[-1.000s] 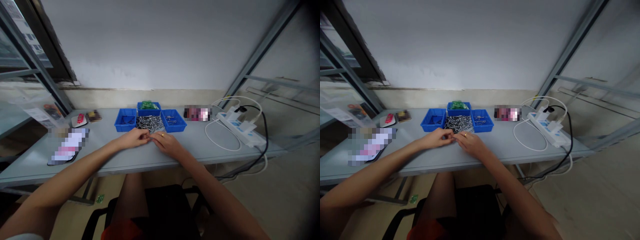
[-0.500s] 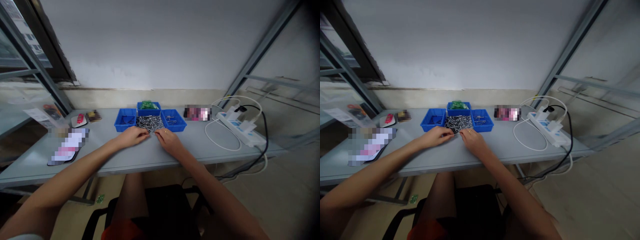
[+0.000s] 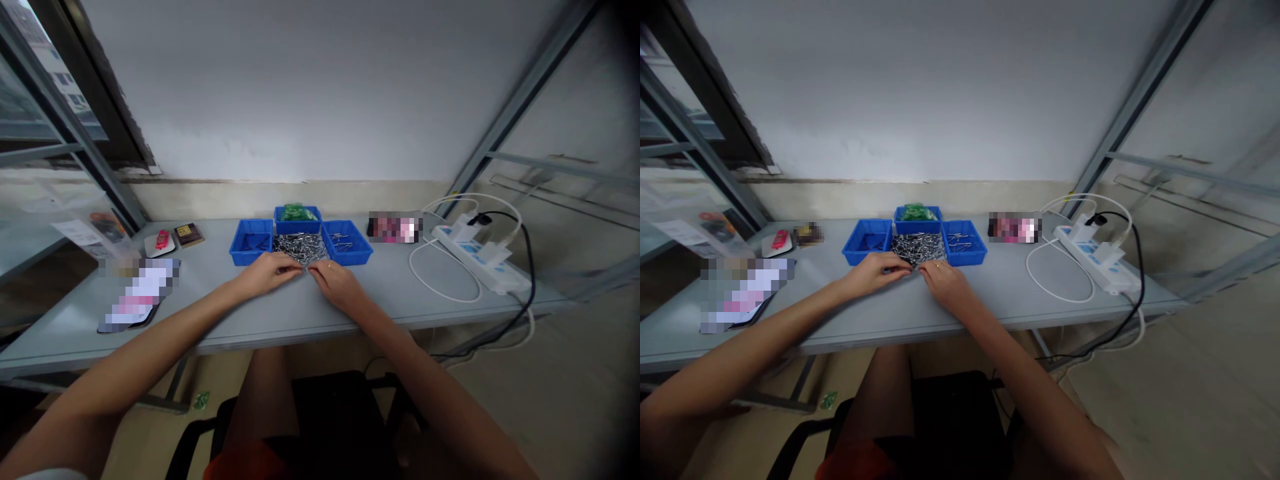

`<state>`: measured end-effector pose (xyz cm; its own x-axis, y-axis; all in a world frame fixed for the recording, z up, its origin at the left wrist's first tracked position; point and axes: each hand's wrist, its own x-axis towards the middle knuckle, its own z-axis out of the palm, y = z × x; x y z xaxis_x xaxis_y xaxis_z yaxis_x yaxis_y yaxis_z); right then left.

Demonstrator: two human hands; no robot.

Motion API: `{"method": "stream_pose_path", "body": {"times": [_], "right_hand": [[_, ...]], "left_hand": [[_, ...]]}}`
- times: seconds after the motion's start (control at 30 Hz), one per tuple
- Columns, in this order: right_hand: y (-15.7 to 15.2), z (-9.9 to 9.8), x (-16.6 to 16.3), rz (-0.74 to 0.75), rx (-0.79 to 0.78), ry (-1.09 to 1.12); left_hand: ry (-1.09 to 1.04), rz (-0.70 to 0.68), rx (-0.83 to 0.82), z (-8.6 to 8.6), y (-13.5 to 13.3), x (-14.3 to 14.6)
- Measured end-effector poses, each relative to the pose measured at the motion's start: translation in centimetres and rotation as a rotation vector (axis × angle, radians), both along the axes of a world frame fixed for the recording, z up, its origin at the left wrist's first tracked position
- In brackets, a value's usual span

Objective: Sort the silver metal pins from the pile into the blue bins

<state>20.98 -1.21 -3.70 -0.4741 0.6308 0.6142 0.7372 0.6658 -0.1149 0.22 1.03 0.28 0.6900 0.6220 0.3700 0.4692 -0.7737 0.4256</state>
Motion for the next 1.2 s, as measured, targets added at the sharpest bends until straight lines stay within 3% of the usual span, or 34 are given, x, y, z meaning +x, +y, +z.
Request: {"method": "stream_pose_path", "body": {"times": [0.3, 0.53, 0.77, 1.2], "right_hand": [[-0.35, -0.02, -0.24, 0.077, -0.049, -0.075], [-0.69, 0.54, -0.10, 0.055, -0.027, 0.065], [-0.53, 0.42, -0.13, 0.099, -0.013, 0.008], [-0.18, 0.29, 0.11, -0.003, 0.075, 0.016]], "left_hand": [[-0.057, -0.052, -0.087, -0.29, -0.36, 0.38], [-0.030, -0.023, -0.185, -0.35, -0.34, 0.21], [0.017, -0.072, -0.167, -0.11, -0.35, 0.30], [0.082, 0.038, -0.076, -0.03, 0.19, -0.10]]}}
